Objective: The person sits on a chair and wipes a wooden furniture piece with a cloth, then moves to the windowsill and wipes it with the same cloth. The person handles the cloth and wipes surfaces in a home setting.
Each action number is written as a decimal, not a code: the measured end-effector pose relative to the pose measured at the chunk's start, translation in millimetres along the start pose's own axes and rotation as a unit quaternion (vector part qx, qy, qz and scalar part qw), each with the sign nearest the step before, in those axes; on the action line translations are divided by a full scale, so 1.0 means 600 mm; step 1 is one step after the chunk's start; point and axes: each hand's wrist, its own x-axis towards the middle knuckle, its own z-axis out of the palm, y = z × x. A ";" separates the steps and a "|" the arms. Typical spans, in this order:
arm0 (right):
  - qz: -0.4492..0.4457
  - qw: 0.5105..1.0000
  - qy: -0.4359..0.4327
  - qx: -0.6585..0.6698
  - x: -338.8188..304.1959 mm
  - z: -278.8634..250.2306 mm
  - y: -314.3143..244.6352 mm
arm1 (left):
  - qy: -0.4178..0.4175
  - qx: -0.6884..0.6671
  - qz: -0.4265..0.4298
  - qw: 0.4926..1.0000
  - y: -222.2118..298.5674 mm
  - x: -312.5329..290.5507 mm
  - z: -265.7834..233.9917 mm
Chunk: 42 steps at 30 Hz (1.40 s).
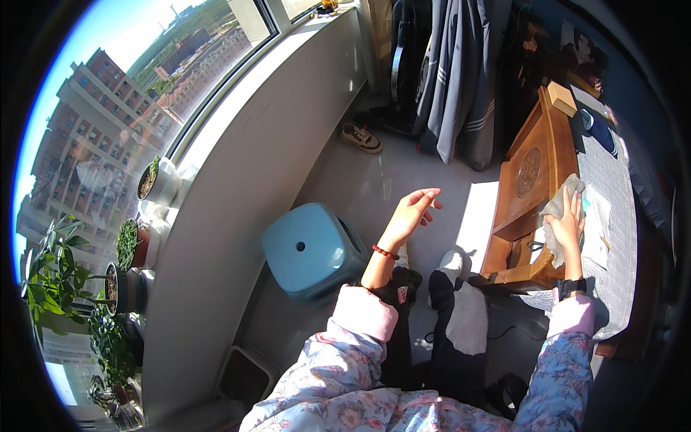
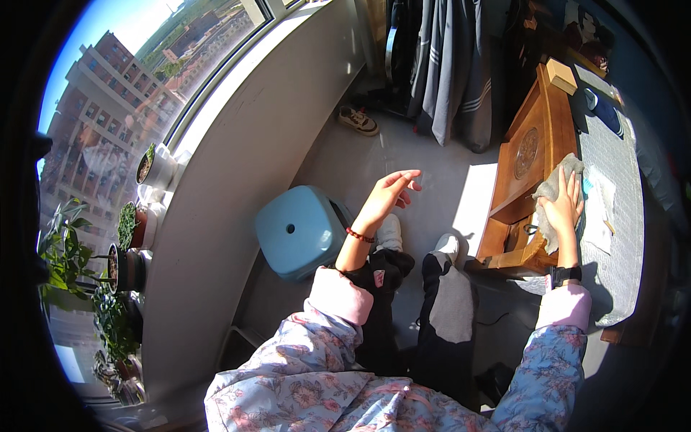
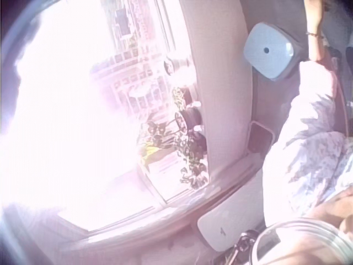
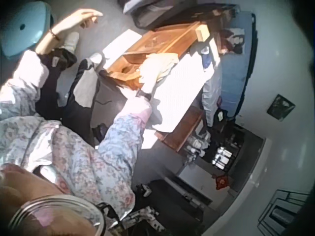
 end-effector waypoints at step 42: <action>0.048 0.998 0.006 -0.042 0.054 0.012 -0.024 | 0.311 0.543 -0.179 0.759 -0.201 -0.202 -0.385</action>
